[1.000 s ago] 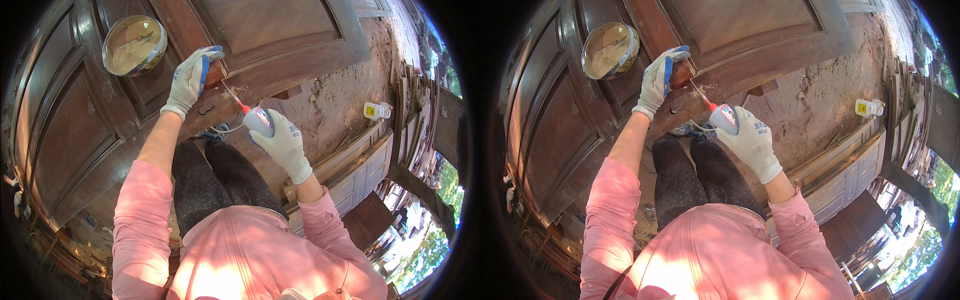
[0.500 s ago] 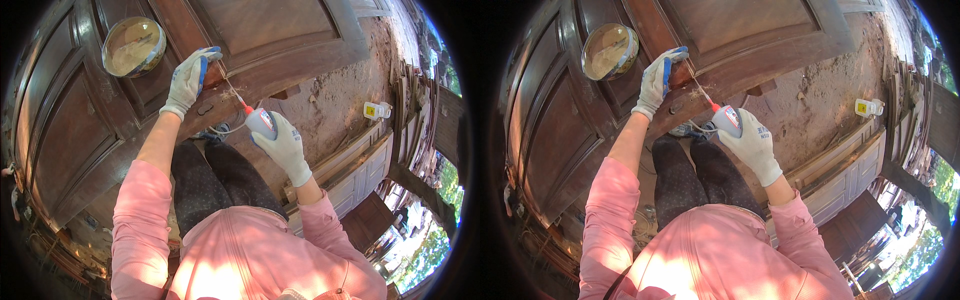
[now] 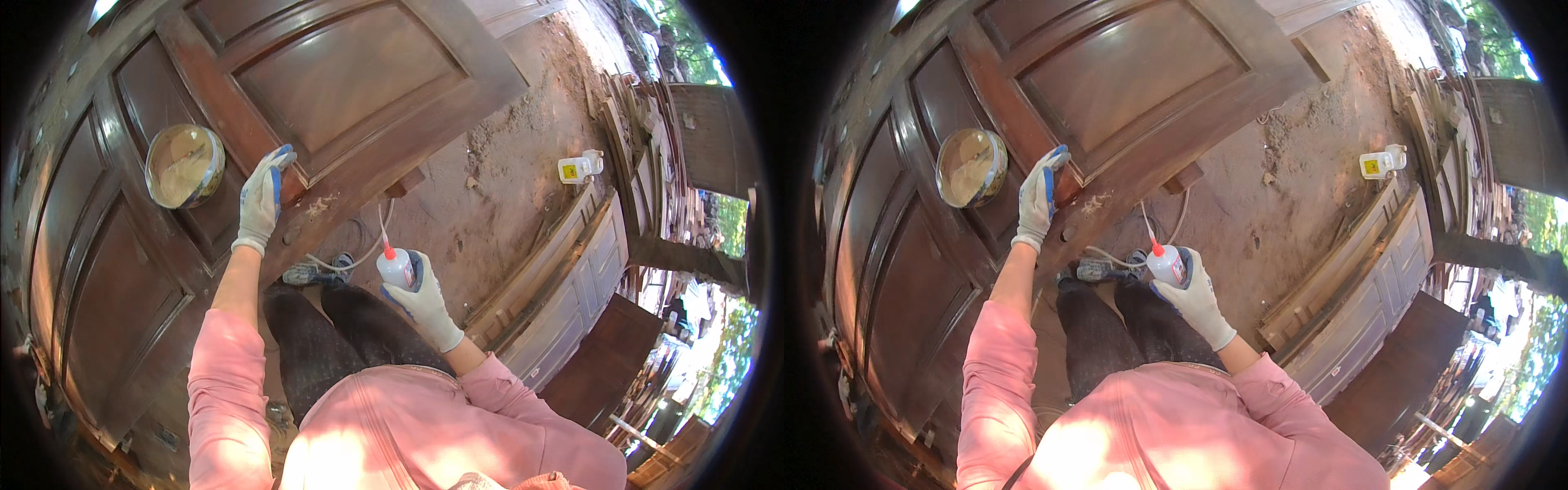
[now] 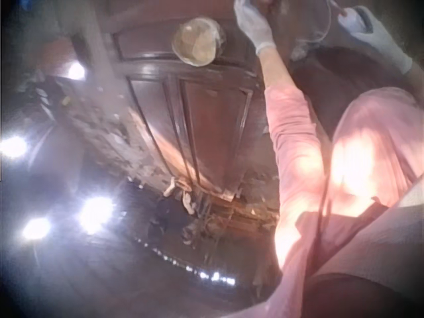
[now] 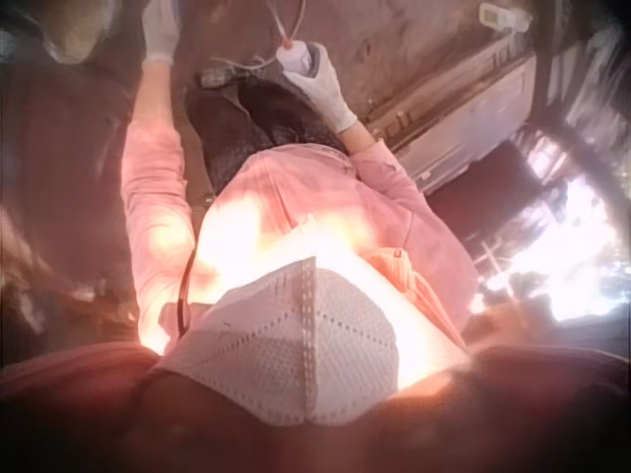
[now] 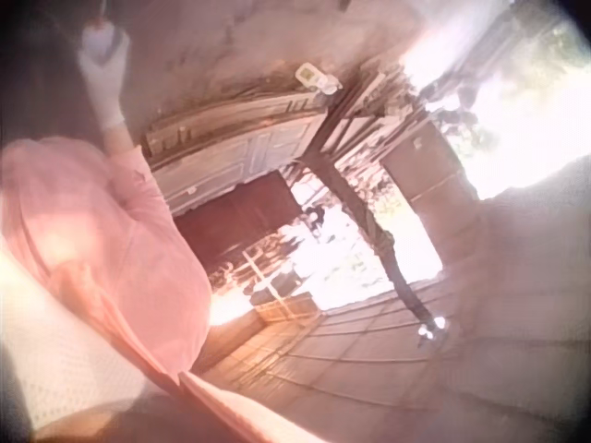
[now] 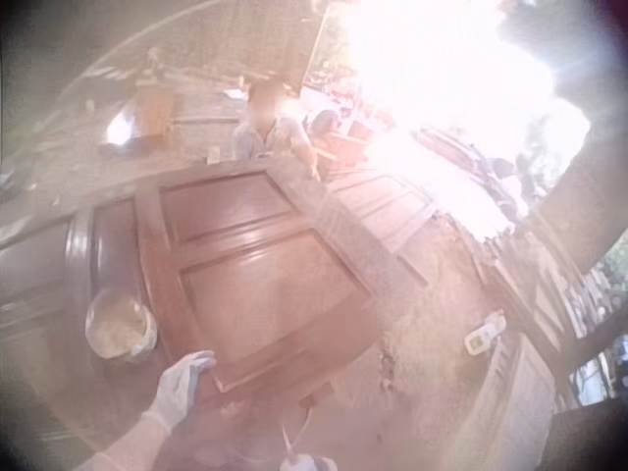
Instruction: The person applies glue from a bottle into cracks and gaps on a wooden door panel, then uses a putty knife to spread a filler paste from a bowl over the treated areas. The person smooths the filler with gloved hands and repeats the process on multiple sections of the door.
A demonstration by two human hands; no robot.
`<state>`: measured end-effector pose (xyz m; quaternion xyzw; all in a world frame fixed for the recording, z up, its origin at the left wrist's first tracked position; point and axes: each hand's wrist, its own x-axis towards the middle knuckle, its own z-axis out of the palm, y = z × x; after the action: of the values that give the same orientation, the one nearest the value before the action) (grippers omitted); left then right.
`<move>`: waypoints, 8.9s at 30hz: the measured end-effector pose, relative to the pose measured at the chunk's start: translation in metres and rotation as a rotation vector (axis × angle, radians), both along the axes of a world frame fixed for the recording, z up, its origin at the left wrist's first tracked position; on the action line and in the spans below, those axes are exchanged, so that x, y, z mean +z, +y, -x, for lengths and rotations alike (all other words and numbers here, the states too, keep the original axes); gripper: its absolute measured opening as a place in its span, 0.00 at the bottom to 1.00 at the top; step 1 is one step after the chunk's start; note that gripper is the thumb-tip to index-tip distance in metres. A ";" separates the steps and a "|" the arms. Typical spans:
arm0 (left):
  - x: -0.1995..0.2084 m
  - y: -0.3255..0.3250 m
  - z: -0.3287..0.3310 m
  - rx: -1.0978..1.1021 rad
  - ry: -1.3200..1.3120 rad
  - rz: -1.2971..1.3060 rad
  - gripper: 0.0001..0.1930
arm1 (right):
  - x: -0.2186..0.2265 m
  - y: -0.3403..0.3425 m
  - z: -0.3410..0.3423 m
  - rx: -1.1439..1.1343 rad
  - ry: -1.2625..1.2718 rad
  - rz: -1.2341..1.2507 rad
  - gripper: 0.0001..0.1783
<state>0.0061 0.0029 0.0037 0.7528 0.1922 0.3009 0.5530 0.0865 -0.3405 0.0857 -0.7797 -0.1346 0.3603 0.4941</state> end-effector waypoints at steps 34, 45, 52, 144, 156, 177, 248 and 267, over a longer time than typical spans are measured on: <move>0.027 0.092 0.126 0.807 0.297 0.764 0.37 | 0.050 0.110 0.071 -0.270 0.129 -0.236 0.34; 0.059 0.083 0.243 0.331 -0.034 0.884 0.41 | 0.067 0.153 0.138 -0.296 0.080 -0.188 0.35; 0.077 0.109 0.265 0.304 0.239 1.034 0.36 | 0.059 0.134 0.143 -0.423 0.104 -0.212 0.39; 0.061 -0.077 -0.399 0.574 0.104 0.863 0.42 | 0.024 0.244 -0.538 1.206 -1.272 0.198 0.11; 0.051 -0.082 -0.400 0.619 0.164 0.753 0.35 | 0.018 0.248 -0.519 1.162 -1.266 0.261 0.08; 0.032 -0.143 -0.517 0.178 0.043 -0.045 0.18 | -0.055 0.080 -0.594 0.623 -1.060 0.017 0.24; 0.015 -0.139 -0.546 0.311 0.232 -0.181 0.20 | -0.042 0.050 -0.637 1.047 -1.019 0.151 0.48; 0.018 -0.140 -0.550 0.324 0.240 -0.235 0.20 | -0.046 0.043 -0.655 1.098 -1.030 0.183 0.48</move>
<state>0.5559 -0.1369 0.0222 0.8019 0.3385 0.3144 0.3789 0.7413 -0.2977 0.0401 -0.7083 -0.6868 0.1546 0.0518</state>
